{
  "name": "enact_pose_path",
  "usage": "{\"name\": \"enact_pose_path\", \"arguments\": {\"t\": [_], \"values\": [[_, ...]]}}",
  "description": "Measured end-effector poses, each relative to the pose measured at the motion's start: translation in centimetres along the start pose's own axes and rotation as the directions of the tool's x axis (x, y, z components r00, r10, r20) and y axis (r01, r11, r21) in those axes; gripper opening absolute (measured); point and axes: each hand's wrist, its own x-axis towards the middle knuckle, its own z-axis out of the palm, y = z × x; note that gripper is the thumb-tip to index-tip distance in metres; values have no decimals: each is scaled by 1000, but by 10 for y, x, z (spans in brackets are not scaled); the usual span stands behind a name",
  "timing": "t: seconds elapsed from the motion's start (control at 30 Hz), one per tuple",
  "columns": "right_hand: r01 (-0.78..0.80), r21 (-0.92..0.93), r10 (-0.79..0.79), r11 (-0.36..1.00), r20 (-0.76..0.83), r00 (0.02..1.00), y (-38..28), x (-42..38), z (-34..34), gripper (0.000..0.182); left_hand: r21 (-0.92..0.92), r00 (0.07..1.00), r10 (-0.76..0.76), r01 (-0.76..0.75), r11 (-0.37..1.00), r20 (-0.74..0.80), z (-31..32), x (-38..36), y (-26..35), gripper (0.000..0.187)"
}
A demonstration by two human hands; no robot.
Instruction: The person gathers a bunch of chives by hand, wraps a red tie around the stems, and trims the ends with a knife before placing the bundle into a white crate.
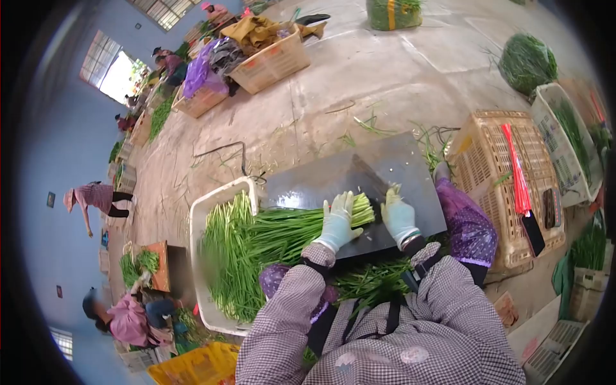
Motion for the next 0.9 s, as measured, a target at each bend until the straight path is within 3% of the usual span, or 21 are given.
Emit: {"name": "enact_pose_path", "arguments": {"t": [0.03,0.07,0.1,0.13,0.17,0.2,0.23,0.3,0.37,0.43,0.5,0.57,0.6,0.63,0.67,0.7,0.73,0.77,0.8,0.83,0.9], "values": [[18,-115,-27,993,-78,997,14,4,23,49,0,1000,10,-10,1000,-29,0,-10,1,114],[56,-131,-59,990,-17,998,23,5,20,53,-72,995,-14,7,997,-103,-8,-26,4,101],[94,-145,-90,985,40,995,20,9,2,56,-76,994,-31,23,997,-108,-7,-41,0,101],[13,-151,16,988,191,982,14,9,-15,61,-193,966,-91,43,980,-244,-6,-59,-4,94],[32,-151,-2,988,195,981,4,11,-28,61,-309,916,-164,46,950,-367,-2,-77,-5,86],[118,-112,-112,987,58,992,-3,10,-36,63,-457,858,-246,15,890,-451,-3,-98,1,71],[208,-82,-215,975,-82,973,-11,9,-41,65,-613,832,-349,14,790,-431,1,-117,7,62],[406,93,-412,909,56,909,-44,10,-42,82,-772,821,-453,24,635,-348,1,-148,27,55],[661,45,-658,749,167,734,-79,6,-44,101,-915,828,-518,13,402,-215,38,-167,40,52],[749,-66,-685,659,358,634,-99,10,-30,112,-996,830,-558,51,76,-1,60,-177,52,50],[712,-96,-645,696,352,678,-110,26,-9,112,-996,848,-523,76,-38,85,63,-183,52,48],[594,14,-496,804,568,657,-130,50,-21,106,-993,846,-523,71,-90,108,51,-189,48,48],[557,170,-553,813,523,648,-133,54,-52,92,-957,856,-467,99,-273,222,35,-189,44,50],[580,158,-567,799,520,639,-128,55,-55,92,-889,868,-386,123,-442,313,19,-189,39,52],[284,518,-575,807,582,575,-119,50,-59,88,-871,873,-377,101,-481,309,7,-192,36,58],[-103,737,-608,668,621,495,-116,44,-62,84,-869,875,-389,69,-490,289,11,-189,32,58],[-169,744,-624,646,643,445,-116,32,-76,76,-723,898,-335,-27,-690,286,25,-184,29,61],[-417,627,-522,658,779,347,-101,17,-69,70,-527,924,-275,-100,-844,266,38,-179,27,64],[-700,522,-541,487,810,228,-85,-9,-70,60,-527,911,-311,-130,-840,270,47,-175,32,72],[-721,540,-554,433,791,260,-81,-34,-68,59,-517,892,-368,-192,-834,263,63,-168,40,78],[-492,564,-475,663,825,305,-78,-63,-75,53,-760,888,-399,-93,-643,229,52,-180,50,80]]}}
